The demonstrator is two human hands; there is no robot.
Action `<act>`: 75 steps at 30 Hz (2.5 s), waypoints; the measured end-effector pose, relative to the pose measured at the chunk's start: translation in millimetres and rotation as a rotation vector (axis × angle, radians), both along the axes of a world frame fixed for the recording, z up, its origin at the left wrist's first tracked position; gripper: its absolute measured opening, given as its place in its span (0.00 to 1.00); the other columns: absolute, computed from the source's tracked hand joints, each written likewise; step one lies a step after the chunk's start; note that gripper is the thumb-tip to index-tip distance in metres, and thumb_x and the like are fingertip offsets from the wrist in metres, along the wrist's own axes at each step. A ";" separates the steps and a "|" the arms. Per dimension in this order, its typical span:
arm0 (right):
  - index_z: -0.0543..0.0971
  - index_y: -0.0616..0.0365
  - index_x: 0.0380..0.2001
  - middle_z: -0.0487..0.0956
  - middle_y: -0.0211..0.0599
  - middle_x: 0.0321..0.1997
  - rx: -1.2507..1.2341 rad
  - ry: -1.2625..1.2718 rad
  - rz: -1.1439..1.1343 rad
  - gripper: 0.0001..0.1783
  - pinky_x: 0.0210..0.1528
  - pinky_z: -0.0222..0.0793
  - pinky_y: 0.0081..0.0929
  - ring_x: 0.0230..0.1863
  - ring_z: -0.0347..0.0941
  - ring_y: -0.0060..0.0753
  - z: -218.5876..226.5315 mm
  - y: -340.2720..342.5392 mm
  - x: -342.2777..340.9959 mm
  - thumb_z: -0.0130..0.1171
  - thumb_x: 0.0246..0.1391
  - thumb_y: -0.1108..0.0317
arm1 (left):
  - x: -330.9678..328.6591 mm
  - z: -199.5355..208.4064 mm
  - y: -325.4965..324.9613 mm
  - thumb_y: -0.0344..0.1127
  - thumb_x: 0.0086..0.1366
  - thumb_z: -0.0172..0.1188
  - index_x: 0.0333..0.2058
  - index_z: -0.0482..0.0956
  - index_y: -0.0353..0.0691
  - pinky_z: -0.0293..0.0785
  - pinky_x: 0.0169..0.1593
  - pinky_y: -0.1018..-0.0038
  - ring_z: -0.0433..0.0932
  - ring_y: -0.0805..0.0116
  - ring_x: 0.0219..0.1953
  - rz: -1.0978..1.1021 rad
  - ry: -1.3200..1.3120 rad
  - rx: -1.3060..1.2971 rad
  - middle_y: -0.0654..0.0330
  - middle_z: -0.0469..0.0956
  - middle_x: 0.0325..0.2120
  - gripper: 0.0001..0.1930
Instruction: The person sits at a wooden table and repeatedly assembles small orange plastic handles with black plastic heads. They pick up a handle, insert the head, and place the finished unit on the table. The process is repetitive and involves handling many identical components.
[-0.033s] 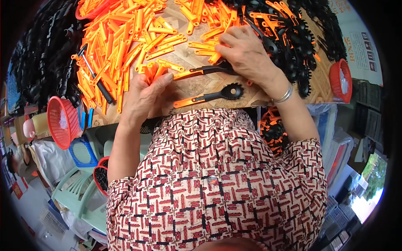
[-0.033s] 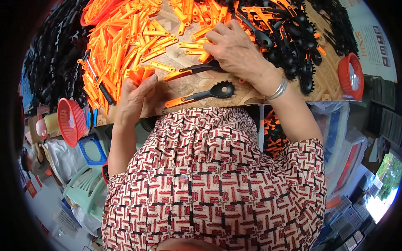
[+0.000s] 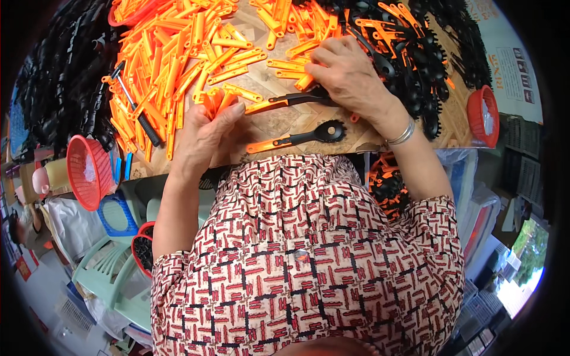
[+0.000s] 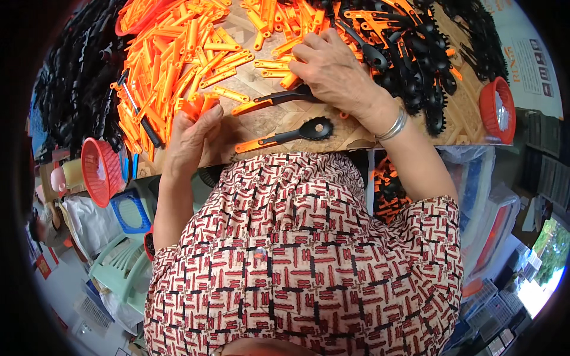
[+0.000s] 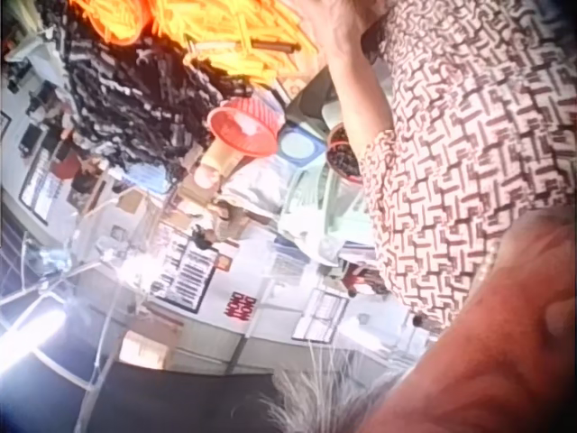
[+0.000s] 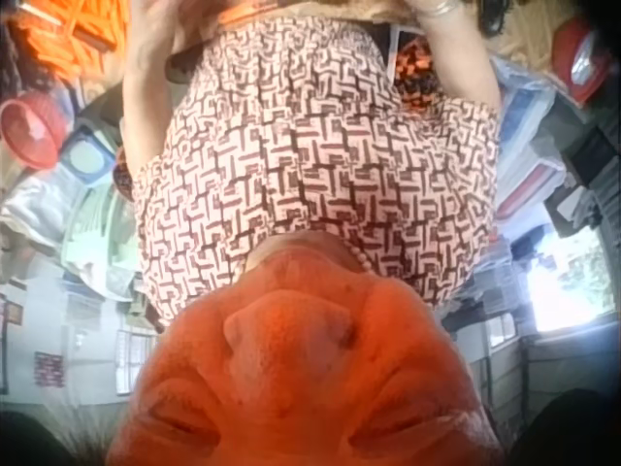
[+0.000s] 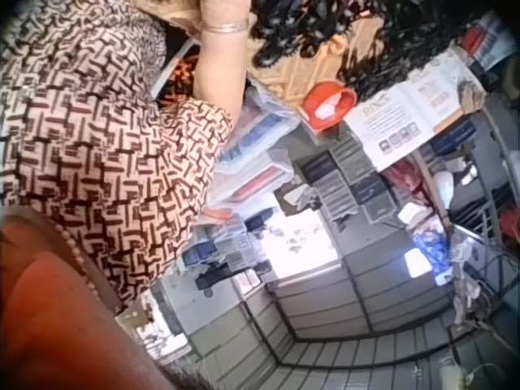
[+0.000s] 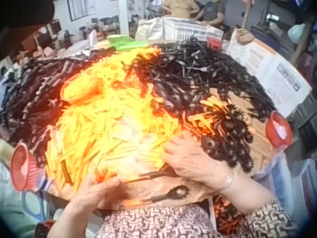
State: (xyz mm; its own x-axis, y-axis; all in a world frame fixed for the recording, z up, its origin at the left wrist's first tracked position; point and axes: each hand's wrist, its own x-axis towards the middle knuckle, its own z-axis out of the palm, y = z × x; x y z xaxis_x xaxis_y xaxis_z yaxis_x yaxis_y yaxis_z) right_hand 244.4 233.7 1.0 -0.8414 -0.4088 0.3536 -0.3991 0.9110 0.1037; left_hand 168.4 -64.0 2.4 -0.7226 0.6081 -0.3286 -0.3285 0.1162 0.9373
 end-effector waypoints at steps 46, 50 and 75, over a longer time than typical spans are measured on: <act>0.84 0.61 0.33 0.80 0.44 0.31 -0.866 -0.015 -0.173 0.14 0.37 0.75 0.40 0.34 0.79 0.47 29.8 -77.5 -30.0 0.68 0.56 0.59 | -10.3 -14.1 13.5 0.43 0.73 0.62 0.61 0.74 0.39 0.77 0.40 0.77 0.79 0.75 0.40 0.450 -0.282 0.545 0.62 0.81 0.43 0.23; 0.84 0.58 0.31 0.81 0.46 0.34 -0.645 0.194 -0.297 0.13 0.38 0.76 0.41 0.36 0.80 0.49 12.3 -7.5 -76.9 0.67 0.56 0.58 | -10.6 -13.7 4.6 0.37 0.72 0.64 0.57 0.77 0.32 0.75 0.37 0.80 0.77 0.79 0.33 0.452 -0.276 0.481 0.63 0.80 0.35 0.20; 0.80 0.63 0.38 0.86 0.36 0.35 -1.421 -0.242 -0.337 0.08 0.37 0.77 0.19 0.33 0.83 0.25 43.2 26.1 -102.3 0.63 0.58 0.71 | -49.6 -32.4 23.5 0.34 0.68 0.66 0.41 0.82 0.38 0.78 0.40 0.77 0.80 0.75 0.34 0.110 0.149 0.212 0.65 0.82 0.31 0.08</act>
State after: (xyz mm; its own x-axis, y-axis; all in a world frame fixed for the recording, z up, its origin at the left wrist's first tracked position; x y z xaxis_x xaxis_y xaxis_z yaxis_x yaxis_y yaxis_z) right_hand 142.1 259.8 44.3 -0.9194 0.3742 0.1213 -0.0302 0.2404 -0.9702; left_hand 118.9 -40.6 -30.0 -0.8190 0.5670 -0.0880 -0.1853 -0.1162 0.9758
